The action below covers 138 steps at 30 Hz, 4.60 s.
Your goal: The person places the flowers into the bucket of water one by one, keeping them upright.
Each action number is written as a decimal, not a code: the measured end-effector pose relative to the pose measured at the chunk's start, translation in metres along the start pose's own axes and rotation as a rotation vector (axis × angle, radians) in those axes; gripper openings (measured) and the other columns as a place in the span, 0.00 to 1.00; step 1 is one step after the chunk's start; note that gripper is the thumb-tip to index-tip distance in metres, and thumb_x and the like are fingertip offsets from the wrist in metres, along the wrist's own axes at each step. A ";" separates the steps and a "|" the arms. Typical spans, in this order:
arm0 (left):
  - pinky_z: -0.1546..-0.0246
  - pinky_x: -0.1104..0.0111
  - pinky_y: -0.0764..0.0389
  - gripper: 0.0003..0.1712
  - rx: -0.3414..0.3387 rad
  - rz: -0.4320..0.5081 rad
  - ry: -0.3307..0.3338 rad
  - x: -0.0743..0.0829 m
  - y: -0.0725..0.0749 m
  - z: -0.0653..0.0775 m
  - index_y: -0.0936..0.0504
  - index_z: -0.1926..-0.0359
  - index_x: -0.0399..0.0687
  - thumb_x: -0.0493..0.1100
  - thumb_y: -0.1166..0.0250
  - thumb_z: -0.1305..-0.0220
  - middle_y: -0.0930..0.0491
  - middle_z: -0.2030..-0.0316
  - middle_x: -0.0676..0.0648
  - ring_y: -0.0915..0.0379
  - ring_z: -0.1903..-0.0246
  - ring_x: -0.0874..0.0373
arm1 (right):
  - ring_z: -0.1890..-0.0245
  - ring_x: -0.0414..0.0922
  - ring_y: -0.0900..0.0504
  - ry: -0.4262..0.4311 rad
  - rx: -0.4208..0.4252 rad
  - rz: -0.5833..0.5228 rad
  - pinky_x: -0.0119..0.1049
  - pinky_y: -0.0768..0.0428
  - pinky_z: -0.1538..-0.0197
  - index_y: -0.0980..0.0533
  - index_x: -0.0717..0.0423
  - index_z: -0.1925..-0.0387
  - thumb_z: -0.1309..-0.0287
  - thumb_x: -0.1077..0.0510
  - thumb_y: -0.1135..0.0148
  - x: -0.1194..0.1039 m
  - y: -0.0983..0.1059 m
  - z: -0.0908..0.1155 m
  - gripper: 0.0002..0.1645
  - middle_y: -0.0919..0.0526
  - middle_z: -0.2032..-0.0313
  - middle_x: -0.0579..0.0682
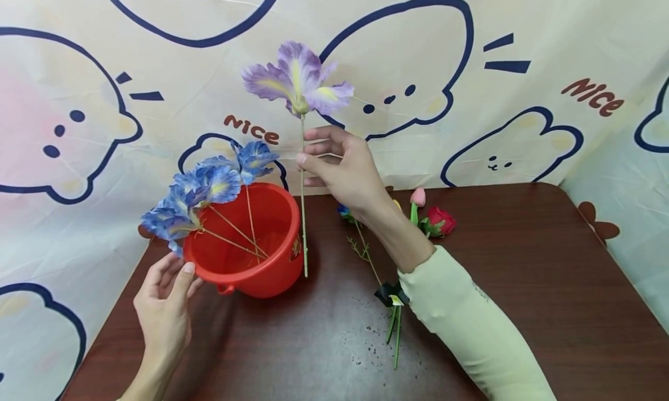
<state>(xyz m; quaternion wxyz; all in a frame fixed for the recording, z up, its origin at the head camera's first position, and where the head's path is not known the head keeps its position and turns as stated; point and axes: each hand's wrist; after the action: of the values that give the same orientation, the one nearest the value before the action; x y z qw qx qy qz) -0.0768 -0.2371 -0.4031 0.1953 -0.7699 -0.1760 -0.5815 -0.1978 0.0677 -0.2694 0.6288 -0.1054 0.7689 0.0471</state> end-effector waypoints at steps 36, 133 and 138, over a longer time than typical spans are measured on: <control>0.56 0.72 0.10 0.22 0.003 -0.018 0.005 -0.001 0.000 -0.001 0.19 0.35 0.37 0.32 0.31 0.28 0.13 0.49 0.48 0.12 0.55 0.62 | 0.55 0.55 0.10 0.038 0.053 -0.077 0.44 0.07 0.54 0.23 0.61 0.38 0.31 0.68 0.31 0.003 -0.048 -0.034 0.22 0.18 0.56 0.53; 0.55 0.73 0.11 0.22 -0.021 -0.019 0.000 0.000 0.003 -0.002 0.20 0.35 0.37 0.32 0.31 0.27 0.13 0.48 0.45 0.11 0.53 0.59 | 0.60 0.51 0.08 -0.208 -0.412 0.341 0.39 0.07 0.62 0.17 0.63 0.43 0.25 0.60 0.34 0.075 -0.120 -0.053 0.15 0.11 0.51 0.63; 0.55 0.73 0.10 0.22 -0.020 -0.024 0.006 0.001 0.003 0.000 0.20 0.35 0.38 0.33 0.31 0.28 0.13 0.47 0.43 0.11 0.53 0.60 | 0.55 0.56 0.07 -0.225 -0.369 0.367 0.40 0.07 0.59 0.16 0.60 0.45 0.26 0.59 0.32 0.074 -0.120 -0.050 0.14 0.10 0.55 0.57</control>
<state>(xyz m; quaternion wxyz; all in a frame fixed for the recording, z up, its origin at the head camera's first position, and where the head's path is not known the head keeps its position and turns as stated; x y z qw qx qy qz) -0.0752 -0.2393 -0.4025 0.1813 -0.7678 -0.1786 -0.5880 -0.2325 -0.0673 -0.3244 0.6613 -0.0715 0.6789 0.3108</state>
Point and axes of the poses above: each hand's wrist, its own z-axis away from the middle knuckle, its own y-axis out of the back of the hand, x = y × z
